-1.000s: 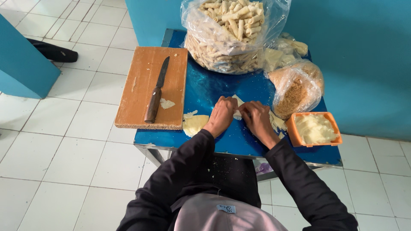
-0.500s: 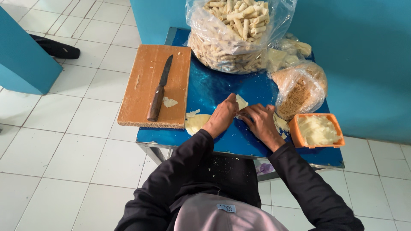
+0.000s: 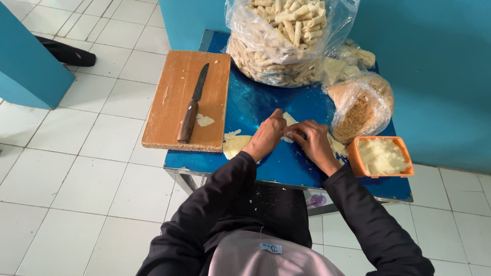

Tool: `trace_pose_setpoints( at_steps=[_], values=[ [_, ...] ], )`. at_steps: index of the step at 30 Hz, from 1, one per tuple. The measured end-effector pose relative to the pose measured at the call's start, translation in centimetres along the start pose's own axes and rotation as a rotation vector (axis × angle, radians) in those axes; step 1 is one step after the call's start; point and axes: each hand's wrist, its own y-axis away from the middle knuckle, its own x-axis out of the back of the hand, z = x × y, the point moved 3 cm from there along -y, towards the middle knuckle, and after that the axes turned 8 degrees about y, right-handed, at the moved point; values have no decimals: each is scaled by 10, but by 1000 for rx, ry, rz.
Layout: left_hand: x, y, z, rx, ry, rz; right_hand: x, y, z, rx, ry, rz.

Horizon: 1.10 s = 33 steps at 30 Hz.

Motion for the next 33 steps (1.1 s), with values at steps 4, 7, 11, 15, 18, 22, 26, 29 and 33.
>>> trace_pose_setpoints(
  at_steps=[4,7,11,15,18,22,26,29,33],
  values=[
    [0,0,-1,-22,17,30,4,2,-9,61,122,23],
    [2,4,2,23,62,-3,3,2,-13,92,197,60],
    [-1,5,6,4,-69,1,1,6,-18,113,347,89],
    [-5,2,3,-32,-142,27,3,15,-29,148,468,104],
    [-5,3,-1,-27,-161,21,6,22,-38,179,541,101],
    [-3,7,1,-87,-262,34,4,23,-42,98,596,46],
    [-1,15,3,51,-355,143,-5,13,-34,39,601,-7],
    [-1,16,2,125,-346,128,-12,3,-24,30,619,-58],
    [-1,15,-1,123,-345,128,-18,-14,-7,3,594,-135]
  ],
)
